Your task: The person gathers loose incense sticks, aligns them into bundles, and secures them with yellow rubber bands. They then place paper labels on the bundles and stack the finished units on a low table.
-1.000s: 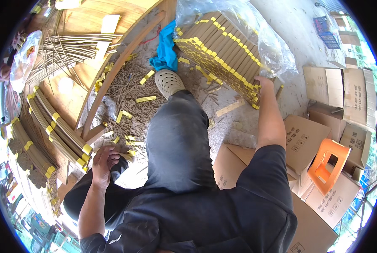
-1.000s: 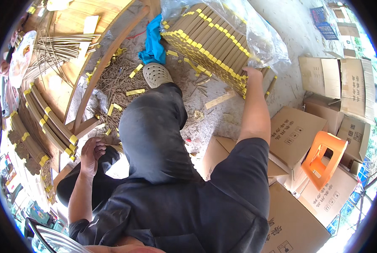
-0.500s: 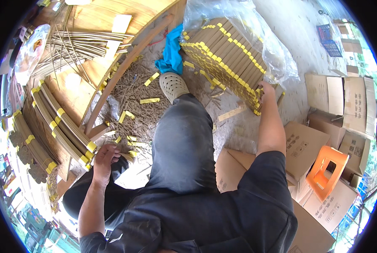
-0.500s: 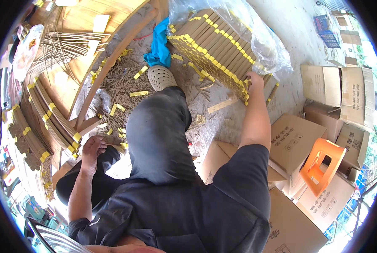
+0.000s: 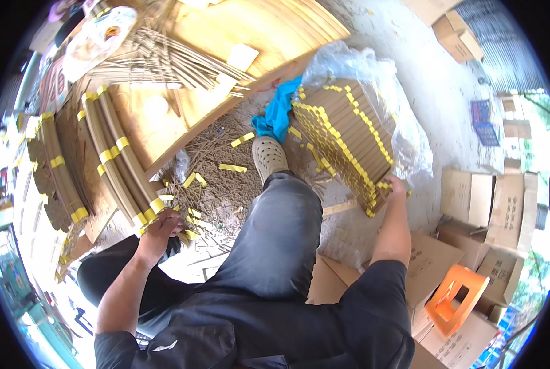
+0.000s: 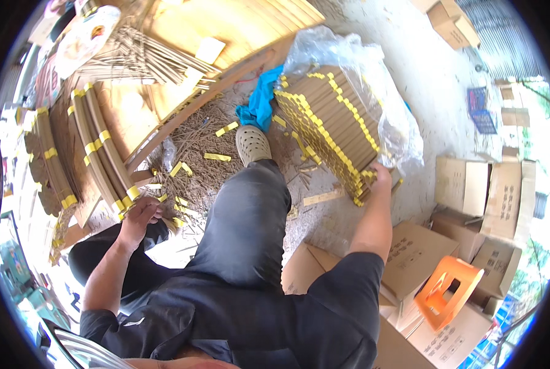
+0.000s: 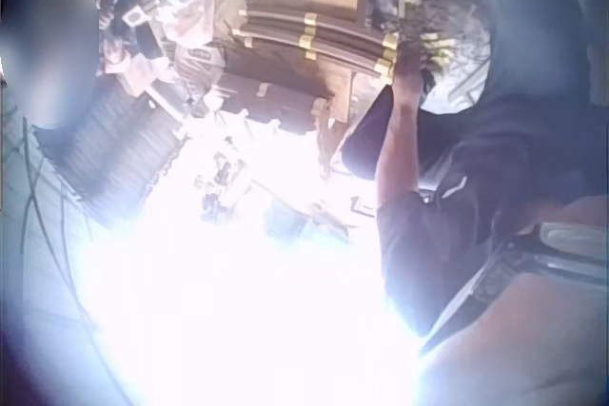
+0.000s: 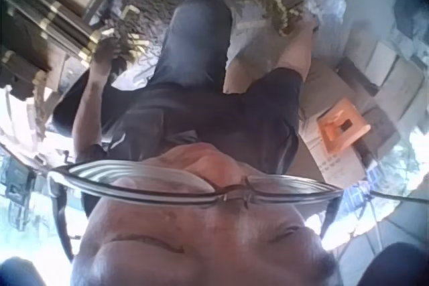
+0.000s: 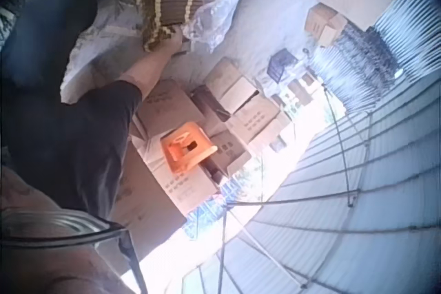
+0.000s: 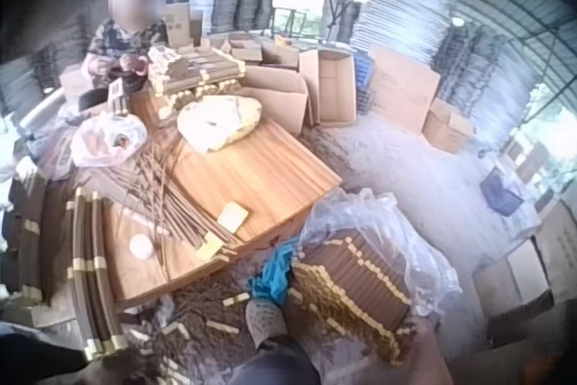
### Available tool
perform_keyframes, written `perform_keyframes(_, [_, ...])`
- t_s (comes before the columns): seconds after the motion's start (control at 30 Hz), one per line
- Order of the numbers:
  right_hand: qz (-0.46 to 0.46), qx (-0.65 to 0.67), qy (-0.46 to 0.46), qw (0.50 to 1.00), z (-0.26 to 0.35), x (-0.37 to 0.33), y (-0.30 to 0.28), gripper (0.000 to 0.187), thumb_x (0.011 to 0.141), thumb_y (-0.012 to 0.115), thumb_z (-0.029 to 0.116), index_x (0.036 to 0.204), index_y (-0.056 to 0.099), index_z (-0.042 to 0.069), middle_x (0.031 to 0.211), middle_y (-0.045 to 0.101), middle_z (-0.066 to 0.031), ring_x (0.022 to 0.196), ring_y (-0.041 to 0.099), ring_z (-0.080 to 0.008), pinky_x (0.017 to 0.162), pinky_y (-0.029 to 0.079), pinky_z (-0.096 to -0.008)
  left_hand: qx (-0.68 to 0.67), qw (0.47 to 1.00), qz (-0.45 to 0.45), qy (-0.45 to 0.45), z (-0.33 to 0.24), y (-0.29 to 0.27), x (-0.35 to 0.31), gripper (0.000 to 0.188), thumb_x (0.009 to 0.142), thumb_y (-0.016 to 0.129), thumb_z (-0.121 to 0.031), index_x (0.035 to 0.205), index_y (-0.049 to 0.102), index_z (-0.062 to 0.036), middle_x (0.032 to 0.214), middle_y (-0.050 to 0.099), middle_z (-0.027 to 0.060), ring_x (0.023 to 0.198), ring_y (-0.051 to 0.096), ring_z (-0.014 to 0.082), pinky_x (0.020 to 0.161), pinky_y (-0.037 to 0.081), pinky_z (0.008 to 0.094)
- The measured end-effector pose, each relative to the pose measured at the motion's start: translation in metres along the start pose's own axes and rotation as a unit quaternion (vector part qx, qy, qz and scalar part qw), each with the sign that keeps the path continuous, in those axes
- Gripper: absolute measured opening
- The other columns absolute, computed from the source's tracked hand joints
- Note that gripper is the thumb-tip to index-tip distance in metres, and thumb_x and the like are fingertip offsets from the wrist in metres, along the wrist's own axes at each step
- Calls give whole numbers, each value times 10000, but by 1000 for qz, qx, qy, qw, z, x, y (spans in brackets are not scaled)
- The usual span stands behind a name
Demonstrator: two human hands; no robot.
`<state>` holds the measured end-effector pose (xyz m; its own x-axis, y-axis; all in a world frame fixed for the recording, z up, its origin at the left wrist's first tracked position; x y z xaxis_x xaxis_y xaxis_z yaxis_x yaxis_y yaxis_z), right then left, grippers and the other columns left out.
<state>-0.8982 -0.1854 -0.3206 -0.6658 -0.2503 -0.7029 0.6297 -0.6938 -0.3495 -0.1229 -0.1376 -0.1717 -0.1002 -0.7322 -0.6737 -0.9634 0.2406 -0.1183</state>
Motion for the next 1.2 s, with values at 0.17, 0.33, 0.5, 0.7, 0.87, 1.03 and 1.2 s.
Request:
perform_keyframes(0.17, [213,146,-99,961,16,-47,-18,294,819,731,222,1068,678,73,1017,700,-121,936,689,-268,790,592,-394,1,999,1,34,28,-10,-3,290,1064,537,-205,1253,621,-2,1049,687,79,960,667,168,873,546,321])
perform_keyframes(0.33, [223,256,-17,940,-35,-173,9,247,873,674,206,1089,676,86,956,708,-62,848,697,-212,713,604,-353,158,981,-28,113,-16,-15,-34,244,1004,595,-254,1157,687,-88,1047,721,126,971,694,258,866,547,388])
perform_keyframes(0.5, [443,279,74,848,-63,-334,75,288,893,612,106,1154,574,-9,961,640,-139,870,675,-251,737,608,-393,114,984,-50,131,-23,-20,-40,290,1002,585,-278,1146,684,-46,980,734,123,908,708,236,827,551,389])
perform_keyframes(0.7, [549,-45,-233,802,-3,-541,155,542,829,673,83,1311,466,-56,1045,629,-186,839,682,-272,715,618,-400,-195,971,-121,63,-2,-44,-35,469,1028,520,-392,1250,628,6,1065,717,113,912,695,197,802,560,373])
perform_keyframes(0.87, [564,-268,-300,722,0,-653,278,529,810,673,-2,1305,496,-56,1028,655,-170,846,711,-282,692,624,-392,-414,902,-59,107,-27,-46,-39,685,1045,398,-576,1434,502,-21,1260,658,127,1186,613,255,972,495,474])
perform_keyframes(1.03, [587,-365,-311,652,-25,-639,384,528,856,741,76,1338,546,-15,1190,683,-136,1010,691,-216,893,559,-352,-498,858,12,127,-64,-34,-33,734,1019,416,-647,1516,446,-107,1470,564,118,1326,551,277,1136,356,540])
perform_keyframes(1.2, [542,-457,-415,571,-22,-640,396,715,923,738,470,1357,518,-55,1224,665,-187,975,705,-237,777,610,-370,-593,786,71,160,-74,-29,-22,575,948,679,-432,1396,537,-100,1364,622,125,1251,601,249,1093,445,445])
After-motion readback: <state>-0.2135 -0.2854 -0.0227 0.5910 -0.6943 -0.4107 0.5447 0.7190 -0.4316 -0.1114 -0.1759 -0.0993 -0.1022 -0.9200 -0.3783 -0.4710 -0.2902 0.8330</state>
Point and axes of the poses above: each hand's wrist, its own x-axis towards the middle knuckle, its own y-axis out of the palm, z = x × y, the point moved 6 cm from there along x, towards the middle knuckle
